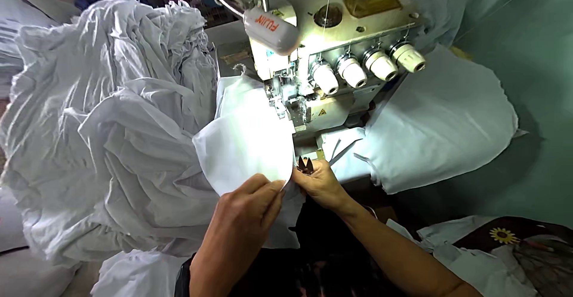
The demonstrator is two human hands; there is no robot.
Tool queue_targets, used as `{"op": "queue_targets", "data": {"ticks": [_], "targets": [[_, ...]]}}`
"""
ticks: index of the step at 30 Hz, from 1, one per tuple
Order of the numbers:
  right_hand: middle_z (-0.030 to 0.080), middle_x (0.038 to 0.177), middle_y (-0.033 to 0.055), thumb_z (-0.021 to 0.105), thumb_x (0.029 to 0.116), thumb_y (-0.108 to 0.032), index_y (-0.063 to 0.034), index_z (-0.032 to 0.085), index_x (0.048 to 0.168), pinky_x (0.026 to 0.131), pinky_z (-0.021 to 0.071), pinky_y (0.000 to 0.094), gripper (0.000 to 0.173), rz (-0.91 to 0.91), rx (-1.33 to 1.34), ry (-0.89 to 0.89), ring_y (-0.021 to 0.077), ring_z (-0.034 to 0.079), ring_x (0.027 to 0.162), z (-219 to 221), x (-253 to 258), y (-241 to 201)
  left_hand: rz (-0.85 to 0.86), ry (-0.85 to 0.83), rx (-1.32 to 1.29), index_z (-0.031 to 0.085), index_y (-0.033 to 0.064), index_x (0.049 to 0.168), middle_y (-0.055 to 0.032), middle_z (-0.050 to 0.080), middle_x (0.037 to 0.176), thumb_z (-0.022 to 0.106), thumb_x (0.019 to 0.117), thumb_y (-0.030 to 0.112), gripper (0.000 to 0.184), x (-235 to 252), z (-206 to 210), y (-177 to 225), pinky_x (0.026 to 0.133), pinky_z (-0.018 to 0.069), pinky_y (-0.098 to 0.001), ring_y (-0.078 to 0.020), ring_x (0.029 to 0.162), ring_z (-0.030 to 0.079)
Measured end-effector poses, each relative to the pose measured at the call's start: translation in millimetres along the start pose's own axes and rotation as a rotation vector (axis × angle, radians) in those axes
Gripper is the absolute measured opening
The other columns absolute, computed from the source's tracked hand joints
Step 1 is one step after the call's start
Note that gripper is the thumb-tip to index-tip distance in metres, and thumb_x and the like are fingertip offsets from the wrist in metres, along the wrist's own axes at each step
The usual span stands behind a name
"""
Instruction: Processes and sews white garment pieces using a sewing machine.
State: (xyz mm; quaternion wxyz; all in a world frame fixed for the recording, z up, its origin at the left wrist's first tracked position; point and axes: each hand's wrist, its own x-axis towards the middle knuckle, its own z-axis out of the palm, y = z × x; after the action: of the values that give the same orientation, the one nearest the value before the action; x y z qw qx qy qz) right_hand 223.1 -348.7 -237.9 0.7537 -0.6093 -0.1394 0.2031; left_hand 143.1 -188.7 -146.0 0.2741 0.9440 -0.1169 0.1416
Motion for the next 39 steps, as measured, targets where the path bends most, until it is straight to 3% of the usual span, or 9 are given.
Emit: {"op": "queue_targets", "data": {"ticks": [10,12,14,15,16,18,20,32,39], "targets": [[0.054,0.054,-0.0085,0.063,0.093,-0.002,-0.0107,0.063,0.07,0.045,0.041,0.0143,0.024,-0.153,-0.022,0.084,-0.003,0.047,0.046,4,34,-19,-0.067,0.002,0.132,0.079,0.0073,0.093,-0.0015,0.057,0.07,0.065,0.0956,0.016,0.017,43,5,-12,0.051,0.0436,-0.0288,-0.0126,0.057,0.055],[0.058,0.061,-0.0063,0.066,0.0882,0.002,-0.0041,0.069,0.091,0.047,0.0428,0.0143,0.007,-0.201,-0.082,0.153,-0.0026,0.049,0.049,4,33,-23,-0.078,0.001,0.139,0.079,0.0081,0.093,-0.0004,0.056,0.069,0.064,0.0943,0.015,0.017,39,5,-5,0.049,0.0421,-0.0255,-0.0103,0.056,0.052],[0.066,0.082,0.0011,0.069,0.0867,0.003,0.0035,0.059,0.138,0.052,0.0467,0.0142,0.053,-0.154,-0.165,0.158,-0.0014,0.053,0.056,1,26,-26,-0.084,0.014,0.147,0.079,0.0078,0.091,-0.0007,0.056,0.069,0.064,0.0922,0.013,0.016,35,6,0,0.048,0.0408,-0.0243,-0.0097,0.055,0.051],[0.067,0.088,0.0025,0.07,0.0864,0.002,0.0032,0.054,0.144,0.053,0.0472,0.0141,0.06,-0.098,-0.185,0.154,-0.0012,0.053,0.057,0,23,-26,-0.091,0.02,0.149,0.08,0.008,0.091,-0.0009,0.056,0.069,0.064,0.0922,0.012,0.016,34,7,0,0.048,0.041,-0.0243,-0.0096,0.054,0.051],[0.066,0.082,0.001,0.073,0.0847,0.002,0.0033,0.061,0.134,0.051,0.0463,0.0142,0.051,-0.055,-0.177,0.17,-0.001,0.052,0.055,1,20,-23,-0.097,0.024,0.151,0.08,0.0077,0.091,-0.0015,0.057,0.069,0.064,0.0925,0.012,0.016,34,10,-1,0.048,0.0416,-0.0252,-0.0104,0.054,0.052],[0.058,0.058,-0.0055,0.073,0.0852,0.0,-0.0037,0.068,0.086,0.046,0.0414,0.0144,0.006,-0.002,-0.171,0.168,-0.0028,0.048,0.046,1,19,-17,-0.105,0.027,0.16,0.08,0.006,0.091,-0.0035,0.057,0.069,0.065,0.0932,0.011,0.015,38,15,-2,0.049,0.0435,-0.0286,-0.0139,0.055,0.055],[0.053,0.053,-0.0077,0.069,0.0905,-0.002,-0.0086,0.062,0.07,0.045,0.0387,0.014,0.023,-0.014,-0.188,0.132,-0.0038,0.046,0.045,0,21,-16,-0.117,0.035,0.177,0.079,0.0035,0.092,-0.0066,0.059,0.07,0.066,0.0932,0.009,0.014,45,20,-2,0.049,0.0459,-0.0328,-0.0181,0.057,0.058],[0.055,0.058,-0.0088,0.068,0.091,-0.004,-0.0078,0.068,0.076,0.046,0.0397,0.0122,0.015,-0.238,-0.194,0.208,-0.0054,0.046,0.048,-1,25,-13,-0.174,0.149,0.267,0.077,-0.0013,0.096,-0.0125,0.06,0.073,0.066,0.0938,0.005,0.013,47,46,6,0.047,0.0465,-0.0373,-0.025,0.056,0.06],[0.056,0.054,-0.0106,0.073,0.0772,0.002,-0.0133,0.06,0.062,0.046,0.0407,0.0134,0.025,-0.106,-0.021,-0.287,-0.0055,0.048,0.048,-26,22,-17,-0.333,0.199,0.303,0.075,-0.0004,0.09,-0.0153,0.068,0.083,0.066,0.0923,0.007,0.012,1,54,-13,0.064,0.0534,-0.046,-0.0318,0.077,0.067]]}}
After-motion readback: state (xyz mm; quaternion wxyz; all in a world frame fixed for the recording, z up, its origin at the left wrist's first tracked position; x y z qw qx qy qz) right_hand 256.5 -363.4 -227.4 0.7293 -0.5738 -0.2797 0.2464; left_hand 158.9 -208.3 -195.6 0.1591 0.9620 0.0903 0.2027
